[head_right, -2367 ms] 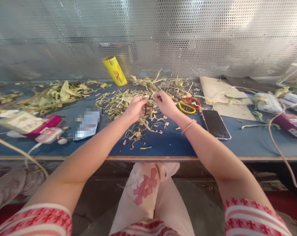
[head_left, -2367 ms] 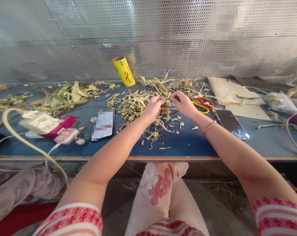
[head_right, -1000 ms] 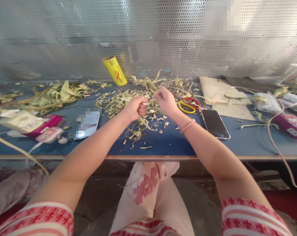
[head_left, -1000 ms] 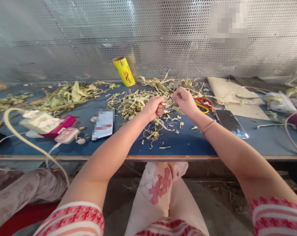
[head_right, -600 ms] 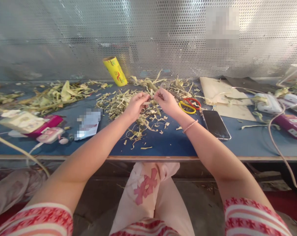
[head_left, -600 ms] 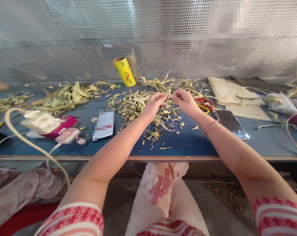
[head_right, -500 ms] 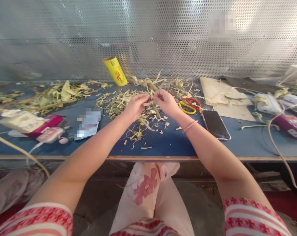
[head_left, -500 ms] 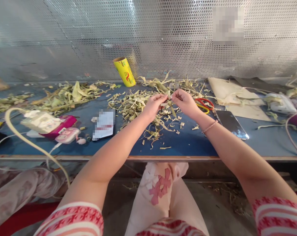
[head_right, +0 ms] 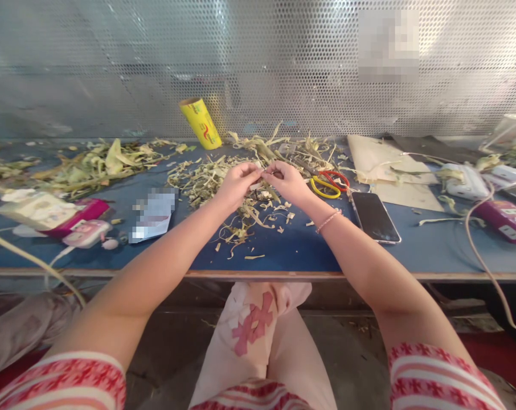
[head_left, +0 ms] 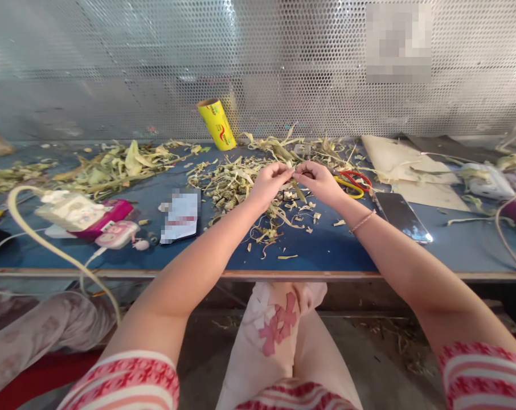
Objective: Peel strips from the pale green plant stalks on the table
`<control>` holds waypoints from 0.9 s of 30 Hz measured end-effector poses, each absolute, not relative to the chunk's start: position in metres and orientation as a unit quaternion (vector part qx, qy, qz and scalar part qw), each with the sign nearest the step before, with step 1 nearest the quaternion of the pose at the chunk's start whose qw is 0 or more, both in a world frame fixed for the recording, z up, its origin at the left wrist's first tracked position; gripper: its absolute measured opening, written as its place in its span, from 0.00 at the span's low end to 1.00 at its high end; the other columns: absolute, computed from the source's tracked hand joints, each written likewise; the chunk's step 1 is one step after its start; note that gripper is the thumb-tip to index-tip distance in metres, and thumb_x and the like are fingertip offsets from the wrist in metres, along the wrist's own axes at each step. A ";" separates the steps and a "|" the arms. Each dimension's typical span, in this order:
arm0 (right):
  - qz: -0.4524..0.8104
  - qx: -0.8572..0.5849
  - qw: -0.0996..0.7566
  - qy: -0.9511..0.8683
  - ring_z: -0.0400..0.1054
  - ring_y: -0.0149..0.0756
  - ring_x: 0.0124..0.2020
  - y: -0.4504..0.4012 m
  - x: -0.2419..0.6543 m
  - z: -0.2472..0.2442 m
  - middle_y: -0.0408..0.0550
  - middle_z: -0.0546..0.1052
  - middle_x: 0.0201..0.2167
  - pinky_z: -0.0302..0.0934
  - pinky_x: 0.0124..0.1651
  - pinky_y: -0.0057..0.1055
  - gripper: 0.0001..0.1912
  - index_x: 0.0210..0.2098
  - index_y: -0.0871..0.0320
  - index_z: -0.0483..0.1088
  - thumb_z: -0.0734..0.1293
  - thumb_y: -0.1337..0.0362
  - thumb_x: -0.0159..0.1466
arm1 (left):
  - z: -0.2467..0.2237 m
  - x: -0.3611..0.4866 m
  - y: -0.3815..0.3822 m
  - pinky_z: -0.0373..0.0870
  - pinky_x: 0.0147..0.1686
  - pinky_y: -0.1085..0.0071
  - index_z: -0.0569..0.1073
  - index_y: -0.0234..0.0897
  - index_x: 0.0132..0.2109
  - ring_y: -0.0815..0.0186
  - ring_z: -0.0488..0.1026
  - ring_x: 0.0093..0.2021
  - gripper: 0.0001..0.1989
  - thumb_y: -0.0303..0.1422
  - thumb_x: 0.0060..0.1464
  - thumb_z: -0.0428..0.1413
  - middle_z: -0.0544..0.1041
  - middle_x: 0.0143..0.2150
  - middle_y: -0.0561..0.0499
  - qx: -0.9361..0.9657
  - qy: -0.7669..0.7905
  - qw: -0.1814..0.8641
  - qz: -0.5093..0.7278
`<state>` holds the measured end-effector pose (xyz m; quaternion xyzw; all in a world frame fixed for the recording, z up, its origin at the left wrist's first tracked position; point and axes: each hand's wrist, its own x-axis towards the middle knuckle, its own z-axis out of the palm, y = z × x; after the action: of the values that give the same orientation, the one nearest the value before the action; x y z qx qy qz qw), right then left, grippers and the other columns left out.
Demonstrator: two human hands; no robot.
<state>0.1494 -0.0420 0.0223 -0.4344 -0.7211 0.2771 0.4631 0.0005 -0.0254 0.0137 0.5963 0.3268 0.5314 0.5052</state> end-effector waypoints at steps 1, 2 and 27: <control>0.272 -0.438 0.462 -0.721 0.47 0.25 0.20 -0.042 0.150 0.022 0.36 0.57 0.18 0.42 0.25 0.28 0.06 0.27 0.59 0.65 0.64 0.64 0.59 | 0.014 0.001 -0.025 0.60 0.24 0.78 0.69 0.35 0.27 0.77 0.63 0.23 0.07 0.31 0.50 0.59 0.67 0.22 0.56 0.603 0.331 0.496 0.530; 0.268 -0.441 0.463 -0.721 0.47 0.25 0.21 -0.041 0.150 0.022 0.36 0.57 0.17 0.42 0.26 0.28 0.06 0.27 0.59 0.66 0.65 0.64 0.58 | 0.014 0.001 -0.026 0.60 0.24 0.78 0.69 0.35 0.27 0.77 0.63 0.23 0.08 0.32 0.50 0.59 0.67 0.21 0.56 0.606 0.334 0.491 0.529; 0.364 -0.416 0.475 -0.685 0.51 0.26 0.25 -0.039 0.149 0.022 0.36 0.59 0.18 0.45 0.32 0.29 0.09 0.18 0.58 0.59 0.65 0.70 0.49 | 0.009 0.004 -0.029 0.57 0.27 0.74 0.67 0.35 0.26 0.75 0.61 0.24 0.08 0.30 0.50 0.58 0.66 0.22 0.56 0.628 0.364 0.427 0.539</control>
<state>0.1494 -0.0393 0.0220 -0.4162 -0.6847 0.3638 0.4750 0.0036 -0.0289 0.0091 0.6281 0.3637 0.5393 0.4270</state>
